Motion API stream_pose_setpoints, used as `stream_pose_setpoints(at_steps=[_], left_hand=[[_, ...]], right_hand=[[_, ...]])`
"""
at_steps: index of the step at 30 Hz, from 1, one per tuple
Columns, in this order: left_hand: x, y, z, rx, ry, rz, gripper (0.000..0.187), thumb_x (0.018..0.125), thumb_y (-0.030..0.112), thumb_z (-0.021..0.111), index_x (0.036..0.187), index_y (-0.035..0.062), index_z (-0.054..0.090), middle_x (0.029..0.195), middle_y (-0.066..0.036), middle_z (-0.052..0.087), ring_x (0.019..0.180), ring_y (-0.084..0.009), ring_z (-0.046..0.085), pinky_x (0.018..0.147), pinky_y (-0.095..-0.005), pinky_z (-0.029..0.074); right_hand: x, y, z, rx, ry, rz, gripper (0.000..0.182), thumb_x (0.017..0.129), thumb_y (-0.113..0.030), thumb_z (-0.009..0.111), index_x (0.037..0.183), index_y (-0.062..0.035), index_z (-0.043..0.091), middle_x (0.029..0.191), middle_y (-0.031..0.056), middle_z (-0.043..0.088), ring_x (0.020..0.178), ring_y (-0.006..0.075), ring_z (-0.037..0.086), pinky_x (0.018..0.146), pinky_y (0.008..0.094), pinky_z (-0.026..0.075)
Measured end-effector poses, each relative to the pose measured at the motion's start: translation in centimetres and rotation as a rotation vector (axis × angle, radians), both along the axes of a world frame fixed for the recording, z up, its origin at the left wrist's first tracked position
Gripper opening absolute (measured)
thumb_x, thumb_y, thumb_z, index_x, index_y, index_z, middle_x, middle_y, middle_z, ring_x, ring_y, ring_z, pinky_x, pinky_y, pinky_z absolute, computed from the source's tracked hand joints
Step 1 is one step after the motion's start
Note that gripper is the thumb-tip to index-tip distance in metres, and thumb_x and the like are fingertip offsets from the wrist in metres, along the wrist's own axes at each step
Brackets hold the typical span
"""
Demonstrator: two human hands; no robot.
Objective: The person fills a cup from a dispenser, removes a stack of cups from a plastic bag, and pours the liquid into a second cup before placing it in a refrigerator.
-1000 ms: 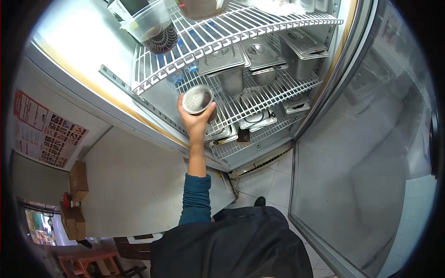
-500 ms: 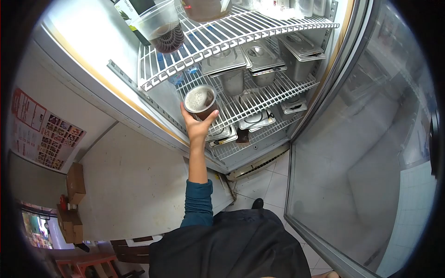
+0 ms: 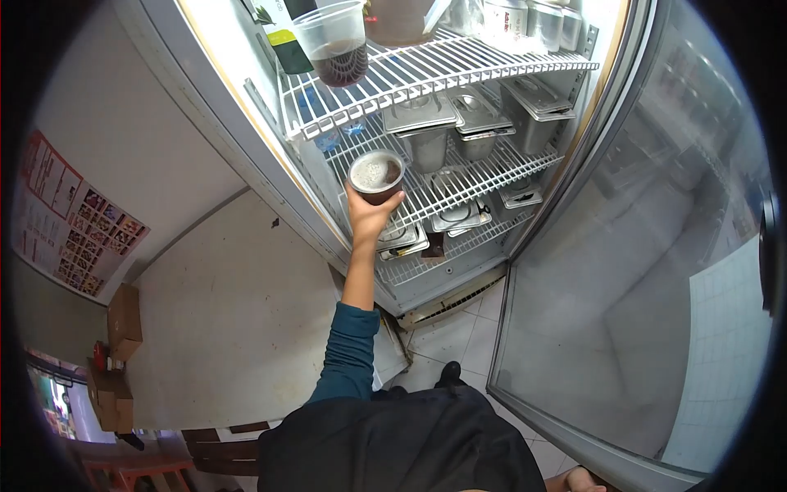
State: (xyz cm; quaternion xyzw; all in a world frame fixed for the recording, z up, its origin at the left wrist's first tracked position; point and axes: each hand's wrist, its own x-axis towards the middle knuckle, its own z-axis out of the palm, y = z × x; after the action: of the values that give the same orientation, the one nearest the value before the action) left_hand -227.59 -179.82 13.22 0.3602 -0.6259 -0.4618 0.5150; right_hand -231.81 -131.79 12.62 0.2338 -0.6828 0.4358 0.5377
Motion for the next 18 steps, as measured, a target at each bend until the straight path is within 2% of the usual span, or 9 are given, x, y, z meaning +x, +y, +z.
stream_pose_setpoints(at_steps=[3, 10, 12, 18], left_hand=[[-0.5, -1.1, -0.3, -0.002, -0.012, 0.024, 0.08, 0.048, 0.019, 0.083, 0.112, 0.0004, 0.04, 0.107, -0.015, 0.053, 0.099, -0.0261, 0.052, 0.086, -0.0326, 0.041], [-1.6, -3.3, 0.3, -0.05, -0.125, 0.191, 0.082, 0.044, 0.022, 0.083, 0.11, 0.0007, 0.039, 0.106, -0.016, 0.053, 0.099, -0.0281, 0.051, 0.085, -0.0342, 0.04], [-2.0, -4.3, -0.2, -0.131, -0.073, 0.203, 0.081, 0.045, 0.021, 0.083, 0.11, 0.0007, 0.039, 0.104, -0.015, 0.053, 0.098, -0.0281, 0.052, 0.084, -0.0338, 0.041], [-2.5, -5.0, -0.5, -0.109, -0.075, 0.221, 0.079, 0.045, 0.026, 0.081, 0.108, 0.0011, 0.04, 0.104, -0.016, 0.053, 0.097, -0.0283, 0.052, 0.084, -0.0342, 0.041]], right_hand=[[0.2, -0.4, 0.0, -0.011, -0.004, 0.017, 0.05, 0.076, -0.025, 0.044, 0.117, 0.0008, 0.031, 0.114, 0.0184, 0.036, 0.103, 0.0279, 0.039, 0.084, 0.0408, 0.035], [0.5, -0.3, -0.1, -0.009, -0.019, 0.06, 0.047, 0.075, -0.021, 0.047, 0.116, 0.0003, 0.033, 0.112, 0.0176, 0.037, 0.101, 0.0272, 0.041, 0.082, 0.0393, 0.036], [0.5, -0.2, -0.1, -0.008, -0.022, 0.068, 0.047, 0.075, -0.02, 0.047, 0.115, 0.0001, 0.034, 0.112, 0.0174, 0.038, 0.1, 0.0269, 0.042, 0.082, 0.0388, 0.036], [0.2, -0.2, -0.2, -0.017, -0.031, 0.09, 0.045, 0.074, -0.016, 0.049, 0.114, -0.0004, 0.036, 0.11, 0.0168, 0.039, 0.098, 0.0263, 0.043, 0.081, 0.0375, 0.038]])
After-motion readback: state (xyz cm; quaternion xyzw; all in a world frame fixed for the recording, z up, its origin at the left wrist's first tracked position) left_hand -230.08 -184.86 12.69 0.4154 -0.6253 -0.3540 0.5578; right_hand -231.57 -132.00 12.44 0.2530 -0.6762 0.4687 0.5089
